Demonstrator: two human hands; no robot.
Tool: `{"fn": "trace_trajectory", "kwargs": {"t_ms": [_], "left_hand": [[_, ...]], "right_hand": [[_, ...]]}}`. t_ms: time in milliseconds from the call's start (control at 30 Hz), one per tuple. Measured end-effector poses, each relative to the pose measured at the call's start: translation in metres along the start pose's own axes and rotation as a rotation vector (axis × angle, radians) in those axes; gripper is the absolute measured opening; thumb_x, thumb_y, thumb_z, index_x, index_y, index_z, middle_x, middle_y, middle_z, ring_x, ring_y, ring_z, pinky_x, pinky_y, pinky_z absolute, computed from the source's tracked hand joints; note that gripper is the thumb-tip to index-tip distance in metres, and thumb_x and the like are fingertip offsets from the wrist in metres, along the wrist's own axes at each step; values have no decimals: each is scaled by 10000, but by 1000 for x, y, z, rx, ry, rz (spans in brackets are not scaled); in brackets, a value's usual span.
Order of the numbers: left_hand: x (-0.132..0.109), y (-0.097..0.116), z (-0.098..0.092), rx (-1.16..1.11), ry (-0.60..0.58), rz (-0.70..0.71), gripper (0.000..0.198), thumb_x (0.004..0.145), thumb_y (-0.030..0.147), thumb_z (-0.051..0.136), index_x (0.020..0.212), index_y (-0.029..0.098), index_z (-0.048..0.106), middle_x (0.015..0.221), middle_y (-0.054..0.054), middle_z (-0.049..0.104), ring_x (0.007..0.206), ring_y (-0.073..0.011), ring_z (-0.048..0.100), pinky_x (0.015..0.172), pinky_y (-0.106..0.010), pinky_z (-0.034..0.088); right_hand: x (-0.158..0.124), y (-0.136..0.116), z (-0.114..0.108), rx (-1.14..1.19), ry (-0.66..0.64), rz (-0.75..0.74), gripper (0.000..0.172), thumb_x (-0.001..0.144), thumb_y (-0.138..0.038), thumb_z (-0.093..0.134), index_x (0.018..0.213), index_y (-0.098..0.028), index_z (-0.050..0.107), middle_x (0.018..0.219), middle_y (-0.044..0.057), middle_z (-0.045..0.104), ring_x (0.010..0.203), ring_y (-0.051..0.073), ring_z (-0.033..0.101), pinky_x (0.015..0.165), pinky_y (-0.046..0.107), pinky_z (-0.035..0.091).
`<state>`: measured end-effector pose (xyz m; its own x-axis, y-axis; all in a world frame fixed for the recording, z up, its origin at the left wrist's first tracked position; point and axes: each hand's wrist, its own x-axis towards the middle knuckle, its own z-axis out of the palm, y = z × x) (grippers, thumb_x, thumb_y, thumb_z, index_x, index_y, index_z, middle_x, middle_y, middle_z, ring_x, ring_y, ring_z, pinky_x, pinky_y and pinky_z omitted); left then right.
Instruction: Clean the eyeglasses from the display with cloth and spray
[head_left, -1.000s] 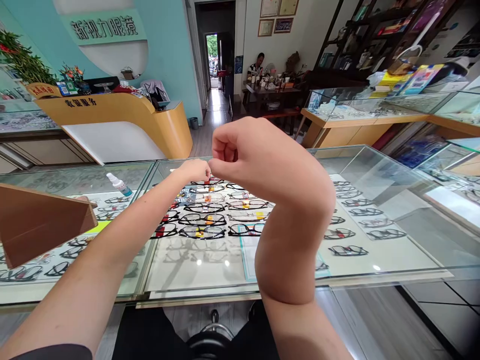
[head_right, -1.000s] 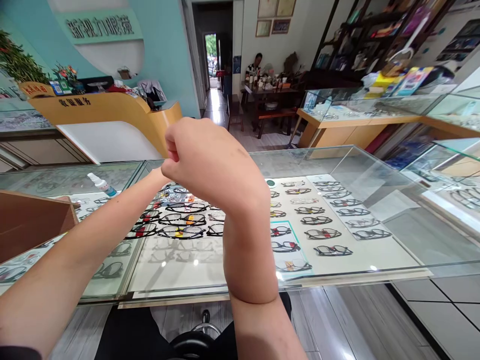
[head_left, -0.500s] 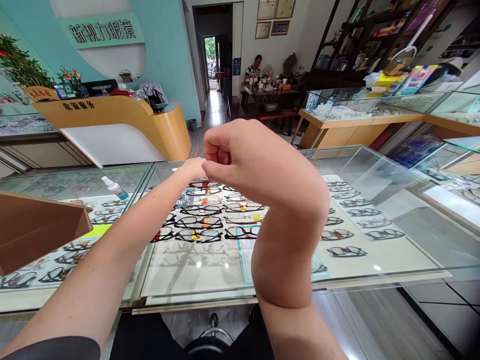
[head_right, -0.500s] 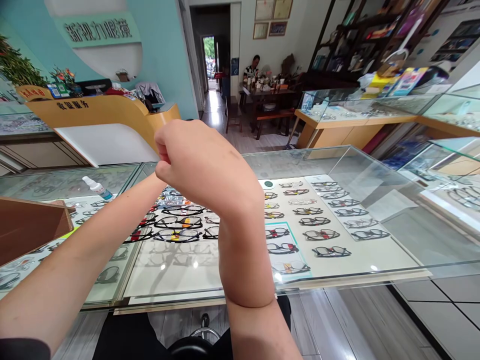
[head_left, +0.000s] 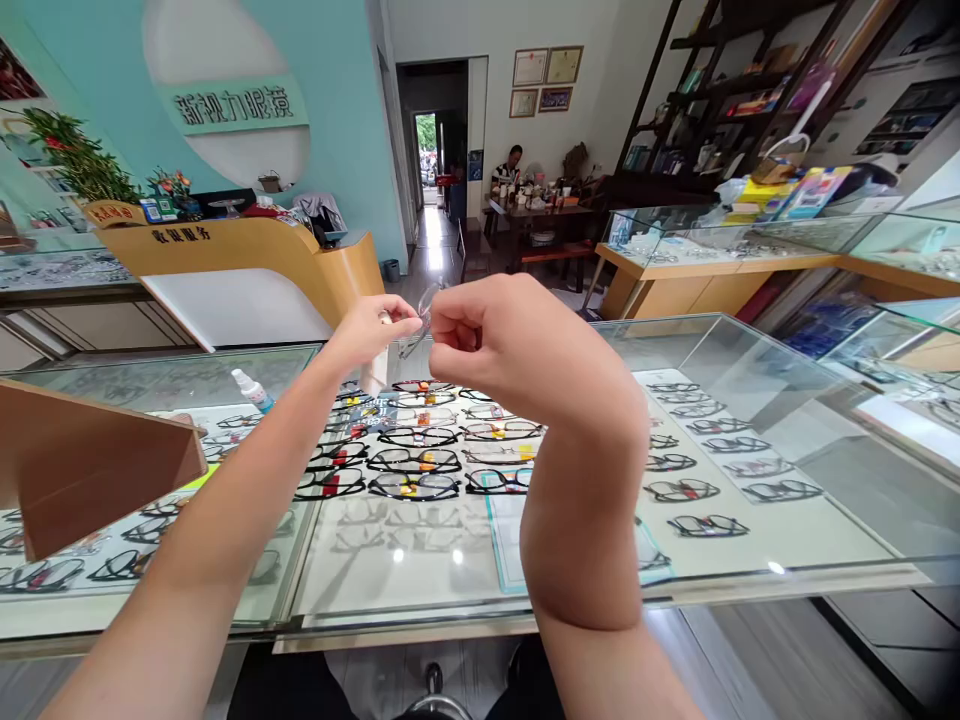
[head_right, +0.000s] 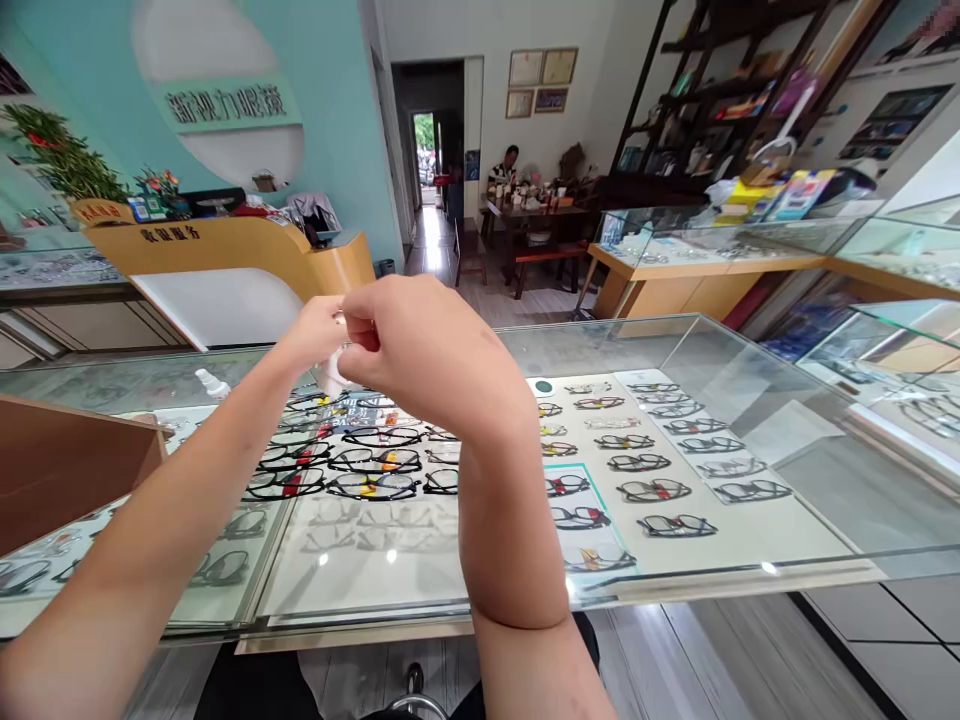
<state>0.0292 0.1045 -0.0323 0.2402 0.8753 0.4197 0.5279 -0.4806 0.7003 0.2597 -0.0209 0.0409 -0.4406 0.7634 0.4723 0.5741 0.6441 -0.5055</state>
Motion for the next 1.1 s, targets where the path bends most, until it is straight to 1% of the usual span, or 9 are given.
{"fn": "trace_trajectory", "kwargs": {"t_ms": [133,233,333,433,533,667,767,967,1100], "left_hand": [[-37,19,-32,-287,180,13,253,848,450,888,900,222,793,726,14,613,589,-101,439,542,-259,331],[-62,36,-45,-405,209,67,294,824,478,931,863,234,772,777,2,614,590,-96,425,527,-263,316],[-75,46,-54,-445,225,100,260,854,450,918,874,237,769,822,-6,633,593,-91,396,519,-265,306],[-80,49,-63,-482,235,86,273,848,459,916,873,238,757,736,13,580,573,-93,373,504,-262,289],[-81,51,-69,-528,222,96,314,824,497,929,878,243,753,694,19,561,565,-100,393,500,-263,293],[-82,53,-73,-539,215,120,318,844,522,925,916,251,775,668,22,553,552,-106,385,495,-275,290],[-82,51,-74,-545,223,151,288,866,500,921,933,253,790,681,18,587,563,-112,436,500,-274,323],[-82,48,-79,-479,203,141,210,904,432,887,978,247,821,721,-6,643,618,-130,527,537,-268,387],[-81,49,-80,-433,193,117,230,862,437,920,975,253,840,788,-26,696,616,-126,498,538,-277,401]], "right_hand": [[6,-4,12,63,-11,8,273,809,-84,614,654,-219,435,618,-61,415,641,106,326,641,350,217],[9,-6,18,64,-6,27,263,832,-107,631,648,-215,476,607,-64,443,621,98,356,625,333,242],[11,-7,22,64,40,35,279,878,-152,674,653,-213,521,601,-63,487,606,97,385,609,317,279],[15,-7,28,127,93,-8,222,934,-232,718,725,-210,644,666,-34,624,652,118,520,632,303,371],[21,-9,40,236,180,-104,234,966,-301,768,764,-210,691,754,-7,709,737,138,609,700,303,460],[28,-15,61,434,302,-123,203,971,-389,820,861,-228,763,805,-3,738,751,141,628,717,311,515],[30,-19,73,515,324,-129,145,945,-369,864,985,-242,807,780,-25,716,738,137,630,730,311,542],[32,-21,80,505,324,-140,142,956,-320,855,876,-234,774,761,-32,698,715,123,600,695,297,522],[32,-22,78,482,332,-127,182,961,-359,839,856,-230,767,748,-22,698,706,130,606,685,302,520]]}}
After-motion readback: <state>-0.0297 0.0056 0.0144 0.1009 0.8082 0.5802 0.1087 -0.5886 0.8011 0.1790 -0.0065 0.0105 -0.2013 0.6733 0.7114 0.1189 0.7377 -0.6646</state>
